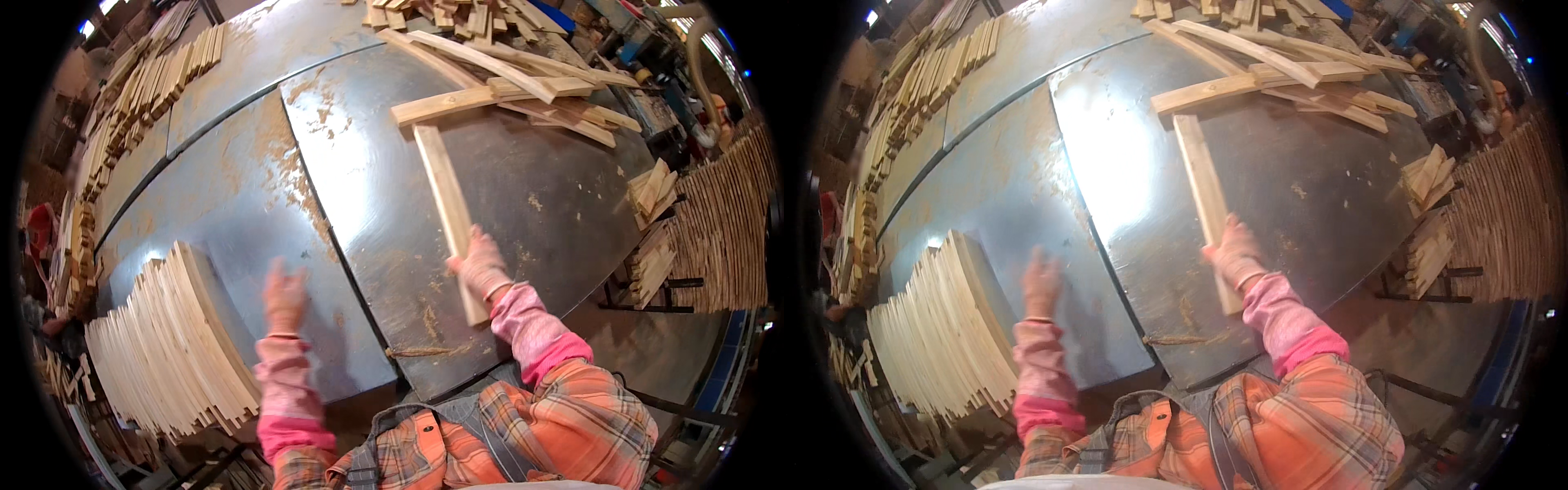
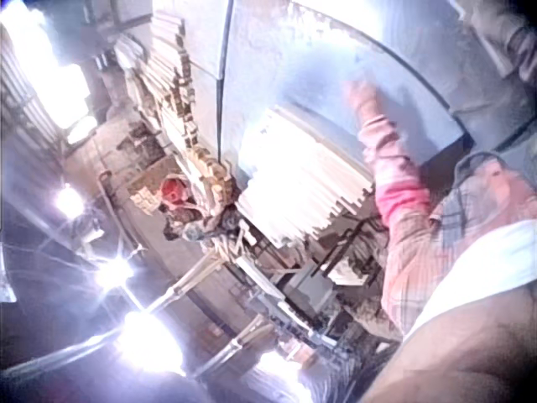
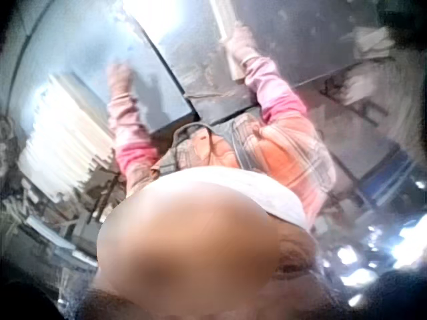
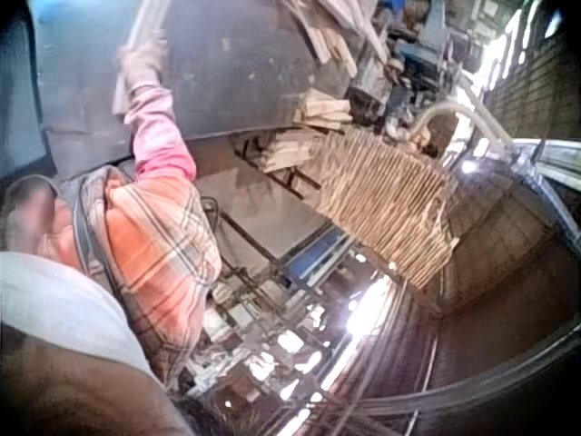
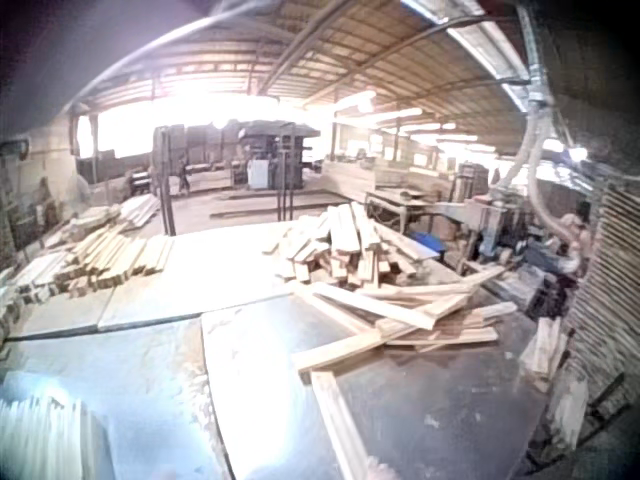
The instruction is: The person picks up thin wooden planks from a pile on a metal table and stacks them into a neat, vertical arrangement. The person handles the planks one by one or in small groups, aligning them carefully to form a uniform stack.
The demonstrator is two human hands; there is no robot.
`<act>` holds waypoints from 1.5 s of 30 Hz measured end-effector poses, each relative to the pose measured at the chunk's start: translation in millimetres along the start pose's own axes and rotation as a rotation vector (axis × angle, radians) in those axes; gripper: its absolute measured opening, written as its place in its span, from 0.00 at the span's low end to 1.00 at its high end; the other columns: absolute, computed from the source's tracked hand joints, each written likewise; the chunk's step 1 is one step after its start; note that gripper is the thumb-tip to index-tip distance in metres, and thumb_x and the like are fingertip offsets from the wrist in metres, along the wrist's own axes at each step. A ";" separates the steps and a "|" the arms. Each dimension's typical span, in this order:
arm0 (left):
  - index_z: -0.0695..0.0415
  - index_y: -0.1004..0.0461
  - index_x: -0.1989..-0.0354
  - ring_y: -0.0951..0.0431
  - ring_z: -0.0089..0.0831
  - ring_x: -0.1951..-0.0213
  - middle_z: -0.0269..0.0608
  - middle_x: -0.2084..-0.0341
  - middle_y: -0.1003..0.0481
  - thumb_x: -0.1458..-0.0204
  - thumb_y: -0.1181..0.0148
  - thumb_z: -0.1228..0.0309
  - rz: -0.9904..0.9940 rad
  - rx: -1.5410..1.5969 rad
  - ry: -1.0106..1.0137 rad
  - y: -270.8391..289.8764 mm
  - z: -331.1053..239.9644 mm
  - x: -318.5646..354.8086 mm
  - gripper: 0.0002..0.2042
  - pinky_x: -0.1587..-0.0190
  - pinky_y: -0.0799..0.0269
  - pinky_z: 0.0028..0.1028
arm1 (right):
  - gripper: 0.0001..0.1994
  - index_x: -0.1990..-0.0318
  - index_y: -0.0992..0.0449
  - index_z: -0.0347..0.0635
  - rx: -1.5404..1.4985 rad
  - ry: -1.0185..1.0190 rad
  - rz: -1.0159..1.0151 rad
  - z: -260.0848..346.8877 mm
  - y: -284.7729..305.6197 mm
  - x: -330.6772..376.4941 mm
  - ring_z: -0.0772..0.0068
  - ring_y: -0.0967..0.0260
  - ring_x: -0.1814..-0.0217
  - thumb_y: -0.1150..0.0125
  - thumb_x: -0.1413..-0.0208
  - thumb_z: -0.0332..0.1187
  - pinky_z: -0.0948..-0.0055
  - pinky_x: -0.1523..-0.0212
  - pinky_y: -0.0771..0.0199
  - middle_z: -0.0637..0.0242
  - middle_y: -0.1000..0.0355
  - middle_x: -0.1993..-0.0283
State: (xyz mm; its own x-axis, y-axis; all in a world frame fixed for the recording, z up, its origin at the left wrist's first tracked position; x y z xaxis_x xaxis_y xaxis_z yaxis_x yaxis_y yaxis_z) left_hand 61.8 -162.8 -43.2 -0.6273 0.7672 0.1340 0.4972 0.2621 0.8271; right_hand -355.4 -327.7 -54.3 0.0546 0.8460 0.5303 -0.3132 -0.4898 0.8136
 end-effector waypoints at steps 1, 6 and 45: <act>0.61 0.29 0.39 0.23 0.51 0.47 0.58 0.50 0.23 0.41 0.37 0.55 0.094 0.057 -0.056 -38.6 -39.8 10.4 0.27 0.43 0.28 0.42 | 0.43 0.27 0.44 0.39 -0.242 0.085 0.110 17.2 -20.6 19.8 0.48 0.31 0.34 0.28 0.46 0.44 0.54 0.31 0.29 0.49 0.34 0.34; 0.61 0.24 0.50 0.20 0.52 0.55 0.61 0.59 0.21 0.50 0.37 0.51 0.859 0.363 -0.027 -192.7 -169.5 108.6 0.27 0.49 0.24 0.42 | 0.36 0.32 0.32 0.42 -0.319 0.238 0.476 24.2 -66.6 101.7 0.44 0.29 0.35 0.34 0.45 0.51 0.57 0.34 0.31 0.43 0.26 0.39; 0.63 0.29 0.43 0.18 0.36 0.57 0.47 0.55 0.20 0.46 0.30 0.66 -0.188 0.518 0.553 -196.0 -159.4 49.2 0.25 0.52 0.22 0.34 | 0.38 0.35 0.34 0.37 0.411 1.028 0.947 49.7 18.8 -42.7 0.41 0.26 0.40 0.30 0.51 0.45 0.52 0.40 0.25 0.43 0.25 0.44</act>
State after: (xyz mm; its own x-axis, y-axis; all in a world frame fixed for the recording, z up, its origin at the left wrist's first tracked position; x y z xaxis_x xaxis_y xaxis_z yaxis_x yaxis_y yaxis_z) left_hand -162.0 -269.8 -111.7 -0.8690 0.3152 0.3815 0.4838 0.7035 0.5207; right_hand -316.6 -383.5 -49.8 -0.7579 -0.1333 0.6386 0.4519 -0.8133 0.3665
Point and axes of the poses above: each hand's wrist, its own x-axis away from the middle knuckle, its own y-axis out of the back of the hand, z = x × y, the point moved 9 cm from there along -x, towards the middle knuckle
